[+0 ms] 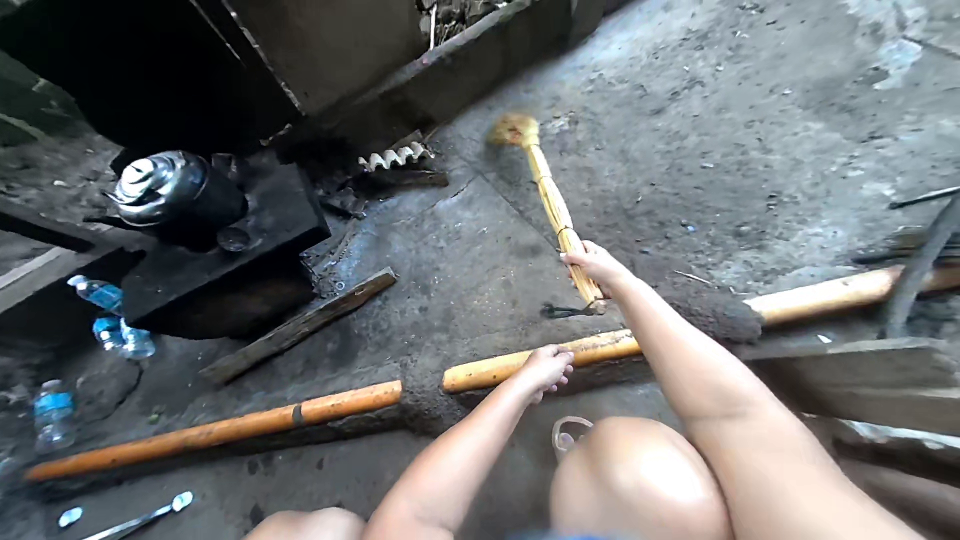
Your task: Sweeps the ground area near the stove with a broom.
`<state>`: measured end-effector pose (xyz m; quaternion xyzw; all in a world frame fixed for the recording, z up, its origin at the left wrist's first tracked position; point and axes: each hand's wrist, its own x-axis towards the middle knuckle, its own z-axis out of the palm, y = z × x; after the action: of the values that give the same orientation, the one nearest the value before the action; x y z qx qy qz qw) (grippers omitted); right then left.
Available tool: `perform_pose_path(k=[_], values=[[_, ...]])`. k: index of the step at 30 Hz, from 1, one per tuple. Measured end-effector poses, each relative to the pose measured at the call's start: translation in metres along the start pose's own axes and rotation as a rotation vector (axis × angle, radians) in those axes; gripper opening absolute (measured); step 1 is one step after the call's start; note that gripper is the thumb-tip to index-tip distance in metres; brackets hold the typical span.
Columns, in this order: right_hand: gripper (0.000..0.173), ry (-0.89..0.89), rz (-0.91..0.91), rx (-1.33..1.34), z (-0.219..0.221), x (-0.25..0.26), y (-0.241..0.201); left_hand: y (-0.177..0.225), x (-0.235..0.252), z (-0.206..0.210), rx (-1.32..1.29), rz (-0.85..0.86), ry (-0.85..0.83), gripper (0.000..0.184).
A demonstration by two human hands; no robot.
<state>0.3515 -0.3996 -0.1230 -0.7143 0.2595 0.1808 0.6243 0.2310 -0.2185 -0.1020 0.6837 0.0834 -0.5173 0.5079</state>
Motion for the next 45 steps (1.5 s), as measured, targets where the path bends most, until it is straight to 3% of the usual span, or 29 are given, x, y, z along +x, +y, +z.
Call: perform_pose_path(k=[3, 6, 11, 17, 22, 26, 29, 32, 37, 40, 45], values=[[0.046, 0.025, -0.127, 0.026, -0.031, -0.009, 0.014, 0.003, 0.003, 0.006, 0.015, 0.019, -0.018, 0.044], [0.051, 0.196, -0.198, 0.107, -0.056, -0.008, 0.021, 0.007, 0.005, 0.007, 0.013, 0.034, -0.037, 0.042], [0.055, 0.404, -0.012, 0.252, -0.058, 0.009, 0.008, 0.009, 0.008, 0.008, -0.029, -0.002, 0.001, 0.042], [0.048, 0.101, 0.055, 0.112, -0.002, -0.003, 0.027, 0.026, 0.012, 0.010, -0.305, 0.094, 0.090, 0.060], [0.038, -0.001, -0.137, 0.246, 0.018, -0.014, -0.013, 0.063, 0.007, -0.014, -0.417, 0.315, 0.095, 0.058], [0.051, 0.017, -0.199, 0.255, 0.038, 0.017, -0.068, 0.069, -0.002, -0.033, -0.461, 0.428, 0.133, 0.054], [0.053, -0.022, -0.182, 0.223, 0.070, 0.044, -0.108, 0.054, -0.007, -0.036, -0.482, 0.392, 0.192, 0.054], [0.053, -0.145, -0.193, -0.007, 0.101, 0.055, -0.126, 0.038, -0.008, -0.033, -0.486, 0.309, 0.237, 0.053], [0.054, -0.347, -0.290, -0.236, 0.107, 0.027, -0.109, 0.030, -0.007, -0.030, -0.449, 0.255, 0.242, 0.053], [0.056, -0.327, -0.380, -0.215, 0.072, 0.017, -0.099, 0.034, 0.001, -0.028, -0.434, 0.223, 0.242, 0.052], [0.050, -0.036, -0.464, -0.074, 0.059, 0.020, -0.137, 0.035, 0.009, -0.012, -0.358, 0.191, 0.163, 0.053]])
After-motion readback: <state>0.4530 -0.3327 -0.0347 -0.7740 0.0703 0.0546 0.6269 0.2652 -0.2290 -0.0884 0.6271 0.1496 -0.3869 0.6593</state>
